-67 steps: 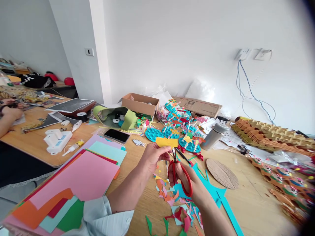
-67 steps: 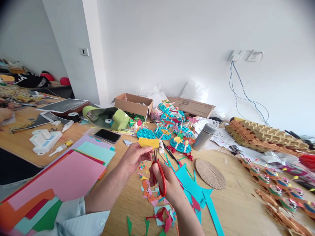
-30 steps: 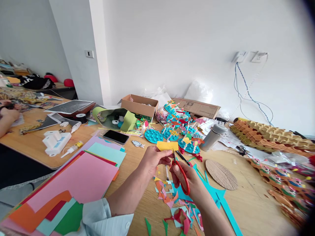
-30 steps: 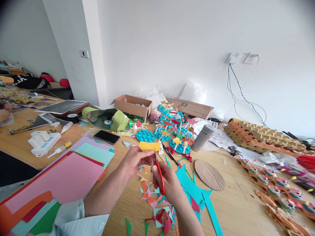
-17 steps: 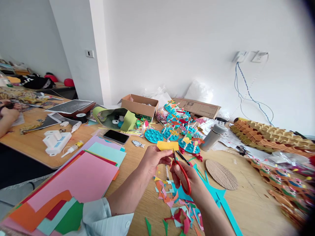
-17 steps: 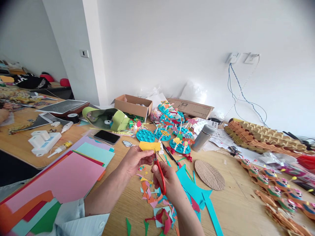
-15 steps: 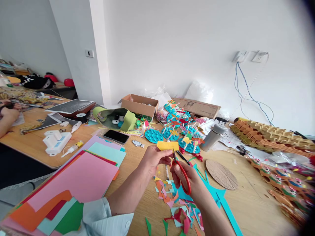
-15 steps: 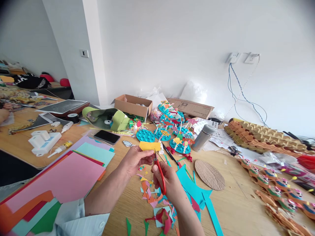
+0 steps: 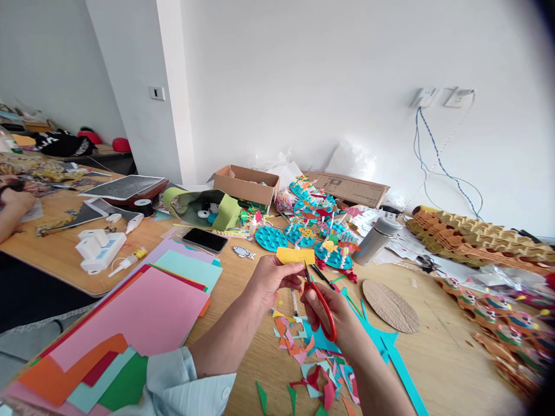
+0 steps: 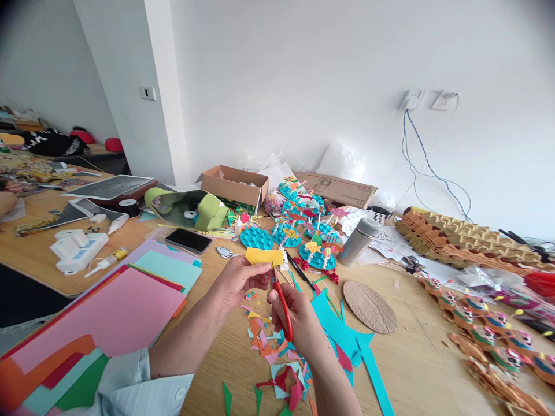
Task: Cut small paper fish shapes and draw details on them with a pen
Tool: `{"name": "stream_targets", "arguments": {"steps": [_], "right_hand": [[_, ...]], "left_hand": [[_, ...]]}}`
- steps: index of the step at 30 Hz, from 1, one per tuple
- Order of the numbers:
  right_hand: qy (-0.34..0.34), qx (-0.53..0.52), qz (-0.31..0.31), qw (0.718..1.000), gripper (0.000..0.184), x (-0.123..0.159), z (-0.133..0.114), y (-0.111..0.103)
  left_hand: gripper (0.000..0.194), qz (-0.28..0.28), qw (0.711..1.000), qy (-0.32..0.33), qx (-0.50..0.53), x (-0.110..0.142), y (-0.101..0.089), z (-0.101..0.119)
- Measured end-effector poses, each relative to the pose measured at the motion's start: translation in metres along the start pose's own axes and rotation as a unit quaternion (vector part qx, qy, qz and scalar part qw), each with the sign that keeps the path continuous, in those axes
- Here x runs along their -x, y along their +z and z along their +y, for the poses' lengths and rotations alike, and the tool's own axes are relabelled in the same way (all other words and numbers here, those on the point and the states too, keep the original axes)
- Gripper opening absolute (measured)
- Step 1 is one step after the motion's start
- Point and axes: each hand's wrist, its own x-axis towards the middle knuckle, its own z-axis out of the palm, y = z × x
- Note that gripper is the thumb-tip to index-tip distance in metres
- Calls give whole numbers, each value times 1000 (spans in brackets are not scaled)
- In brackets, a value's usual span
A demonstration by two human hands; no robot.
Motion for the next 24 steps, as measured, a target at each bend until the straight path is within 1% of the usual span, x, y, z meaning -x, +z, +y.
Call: {"name": "stream_targets", "arguments": {"steps": [9,15,20,24], "right_hand": [[1,1,17,1000,52,-2,2,-2],[10,0,9,1000,53,-2,4,-3],[13,0,4,1000,53,-2,2,-2],[14,0,3,1000,52,0,-1,-1]], "left_hand": [[33,-19,999,-2,-26,-2,-3,-3],[35,-13,1000,0,-17,-2,-3,-3],[28,-3,1000,11,-21,-1,-2,-1],[29,-6,1000,13,-22,-1,-2,0]]}}
